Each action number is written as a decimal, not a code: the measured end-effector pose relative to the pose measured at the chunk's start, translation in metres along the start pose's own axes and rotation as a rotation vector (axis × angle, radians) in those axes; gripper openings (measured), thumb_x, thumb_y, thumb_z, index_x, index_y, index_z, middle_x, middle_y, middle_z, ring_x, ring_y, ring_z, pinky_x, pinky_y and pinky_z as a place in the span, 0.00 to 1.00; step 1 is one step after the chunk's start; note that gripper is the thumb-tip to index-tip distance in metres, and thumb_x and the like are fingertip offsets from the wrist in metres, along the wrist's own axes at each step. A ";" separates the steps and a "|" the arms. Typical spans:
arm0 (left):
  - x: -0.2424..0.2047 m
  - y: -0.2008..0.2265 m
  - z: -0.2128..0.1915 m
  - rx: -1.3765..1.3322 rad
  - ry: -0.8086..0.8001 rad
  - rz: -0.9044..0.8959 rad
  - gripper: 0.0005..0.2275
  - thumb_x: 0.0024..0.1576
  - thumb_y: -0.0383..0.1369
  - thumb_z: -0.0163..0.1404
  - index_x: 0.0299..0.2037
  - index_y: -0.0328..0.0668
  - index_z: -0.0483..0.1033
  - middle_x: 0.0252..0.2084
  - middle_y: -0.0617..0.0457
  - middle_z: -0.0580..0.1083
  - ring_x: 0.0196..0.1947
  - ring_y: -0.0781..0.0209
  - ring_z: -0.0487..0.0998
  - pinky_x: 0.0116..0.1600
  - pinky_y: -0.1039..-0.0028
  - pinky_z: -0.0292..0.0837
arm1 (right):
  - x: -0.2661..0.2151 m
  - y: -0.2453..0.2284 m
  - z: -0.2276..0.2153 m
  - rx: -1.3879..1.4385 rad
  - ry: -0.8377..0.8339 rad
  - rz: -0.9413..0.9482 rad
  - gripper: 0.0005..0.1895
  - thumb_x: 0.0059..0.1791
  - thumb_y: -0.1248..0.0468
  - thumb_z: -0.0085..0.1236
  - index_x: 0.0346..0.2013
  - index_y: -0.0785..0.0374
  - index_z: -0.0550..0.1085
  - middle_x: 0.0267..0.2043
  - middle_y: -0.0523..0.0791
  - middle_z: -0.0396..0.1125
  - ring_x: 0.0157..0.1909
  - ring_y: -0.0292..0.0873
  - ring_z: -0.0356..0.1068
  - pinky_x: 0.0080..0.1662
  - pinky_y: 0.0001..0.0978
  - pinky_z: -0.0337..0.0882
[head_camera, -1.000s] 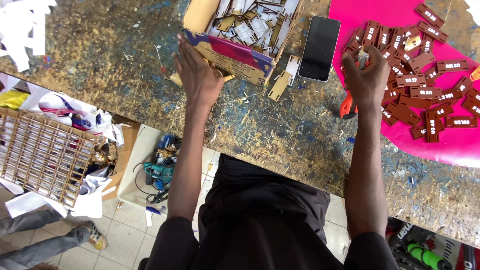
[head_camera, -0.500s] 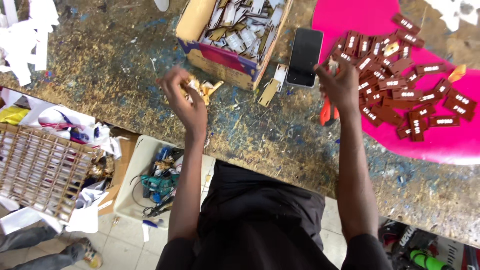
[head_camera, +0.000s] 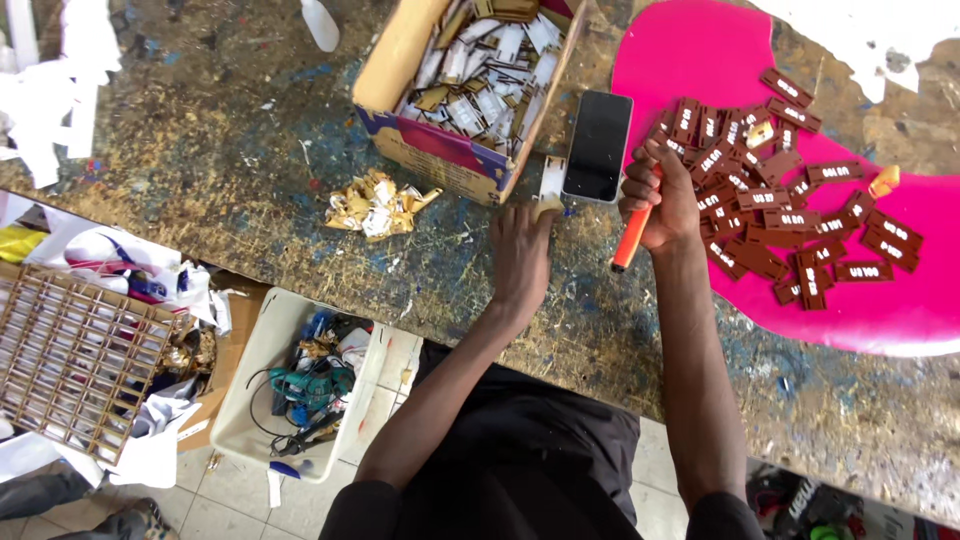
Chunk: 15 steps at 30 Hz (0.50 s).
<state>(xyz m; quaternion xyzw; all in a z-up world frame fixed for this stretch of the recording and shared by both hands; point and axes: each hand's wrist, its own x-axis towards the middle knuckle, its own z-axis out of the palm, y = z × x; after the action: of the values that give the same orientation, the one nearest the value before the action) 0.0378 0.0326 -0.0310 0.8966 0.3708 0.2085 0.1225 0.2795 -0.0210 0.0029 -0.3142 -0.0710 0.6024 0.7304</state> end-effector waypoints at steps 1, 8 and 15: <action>-0.003 0.002 -0.005 -0.073 -0.003 -0.023 0.17 0.60 0.18 0.61 0.57 0.45 0.81 0.60 0.43 0.75 0.69 0.44 0.74 0.74 0.44 0.67 | 0.001 0.001 0.000 -0.047 0.050 0.002 0.09 0.62 0.52 0.59 0.45 0.52 0.76 0.24 0.27 0.51 0.18 0.20 0.55 0.26 0.11 0.66; 0.012 -0.026 0.001 -0.865 -0.019 -0.006 0.11 0.67 0.22 0.60 0.58 0.44 0.82 0.51 0.45 0.81 0.53 0.43 0.86 0.56 0.60 0.83 | -0.012 0.000 0.013 -0.358 0.143 0.008 0.12 0.62 0.54 0.64 0.38 0.48 0.71 0.23 0.29 0.48 0.19 0.23 0.53 0.26 0.18 0.68; 0.088 0.041 -0.002 -1.521 -0.100 -0.285 0.15 0.61 0.27 0.66 0.58 0.43 0.82 0.50 0.49 0.83 0.45 0.58 0.88 0.48 0.64 0.90 | -0.028 -0.026 0.012 -0.431 0.149 -0.128 0.05 0.61 0.56 0.63 0.46 0.51 0.77 0.23 0.30 0.52 0.18 0.23 0.57 0.23 0.21 0.70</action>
<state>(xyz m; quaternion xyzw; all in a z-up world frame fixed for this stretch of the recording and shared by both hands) 0.1180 0.0670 0.0106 0.5179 0.2315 0.3473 0.7467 0.2879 -0.0446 0.0340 -0.5013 -0.1636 0.5010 0.6863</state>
